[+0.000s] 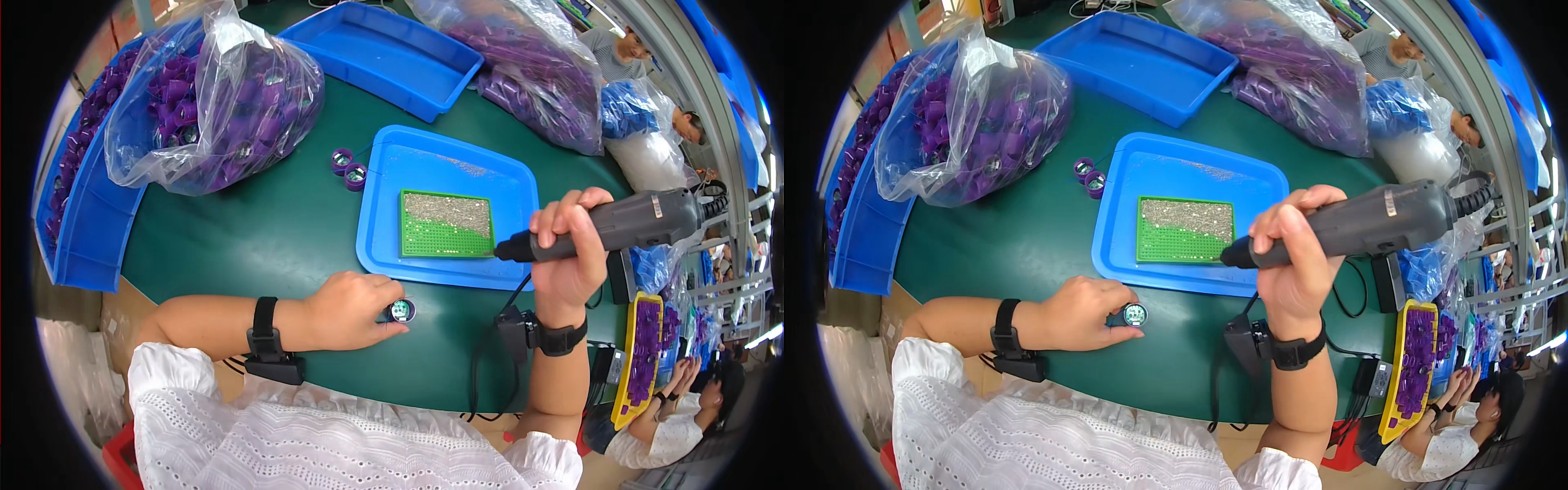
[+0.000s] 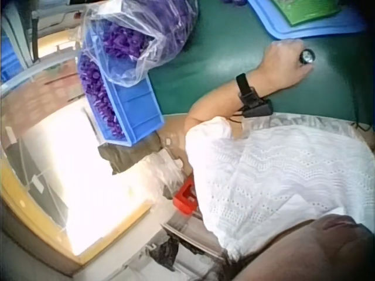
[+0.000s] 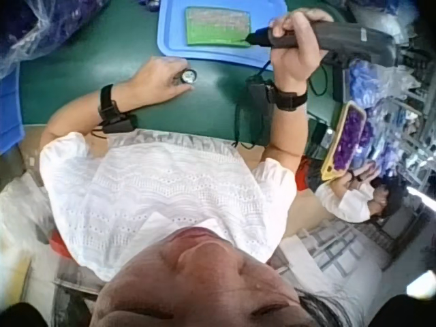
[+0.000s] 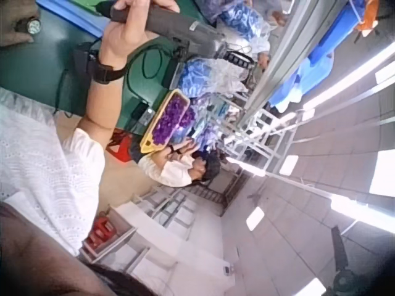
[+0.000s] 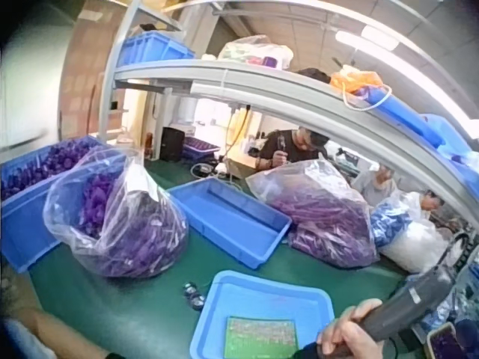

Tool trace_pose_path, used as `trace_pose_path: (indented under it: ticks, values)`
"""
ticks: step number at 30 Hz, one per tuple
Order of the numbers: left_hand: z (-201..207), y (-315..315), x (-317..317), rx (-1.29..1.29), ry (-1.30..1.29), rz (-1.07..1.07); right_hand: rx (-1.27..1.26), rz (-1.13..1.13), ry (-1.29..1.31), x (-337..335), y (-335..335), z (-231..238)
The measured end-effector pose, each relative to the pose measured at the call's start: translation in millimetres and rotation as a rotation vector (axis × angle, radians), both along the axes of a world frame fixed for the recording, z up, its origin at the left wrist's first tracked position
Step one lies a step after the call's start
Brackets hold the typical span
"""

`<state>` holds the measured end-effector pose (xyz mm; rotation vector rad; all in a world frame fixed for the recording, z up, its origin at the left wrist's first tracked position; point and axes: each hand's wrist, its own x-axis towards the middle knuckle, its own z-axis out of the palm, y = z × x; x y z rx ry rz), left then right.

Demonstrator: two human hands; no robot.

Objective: Assembling small electronic components using an electric screwdriver on a workbench.

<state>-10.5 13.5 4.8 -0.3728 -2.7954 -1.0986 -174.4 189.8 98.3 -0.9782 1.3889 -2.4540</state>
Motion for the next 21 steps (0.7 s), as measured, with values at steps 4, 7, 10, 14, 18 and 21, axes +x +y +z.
trace_pose_path:
  ticks: [4,7,10,14,18,21]
  values:
    - [0,-3,3,0.031,0.016,-0.004,0.045,0.001,0.018,-2,-23,-9]
    - [-1,-3,3,0.081,0.031,0.024,0.067,-0.007,0.018,-7,-30,-19]
    - [-4,-4,3,0.090,-0.028,-0.001,0.079,-0.003,0.056,-9,-32,-28]
    - [-6,-4,4,0.118,-0.006,-0.007,0.092,-0.042,0.127,-4,-36,-30]
    - [-6,-5,3,0.111,0.004,-0.011,0.110,-0.068,0.162,-3,-37,-30]
    - [-1,-6,3,0.146,-0.084,-0.038,0.121,-0.066,0.158,-4,-38,-31]
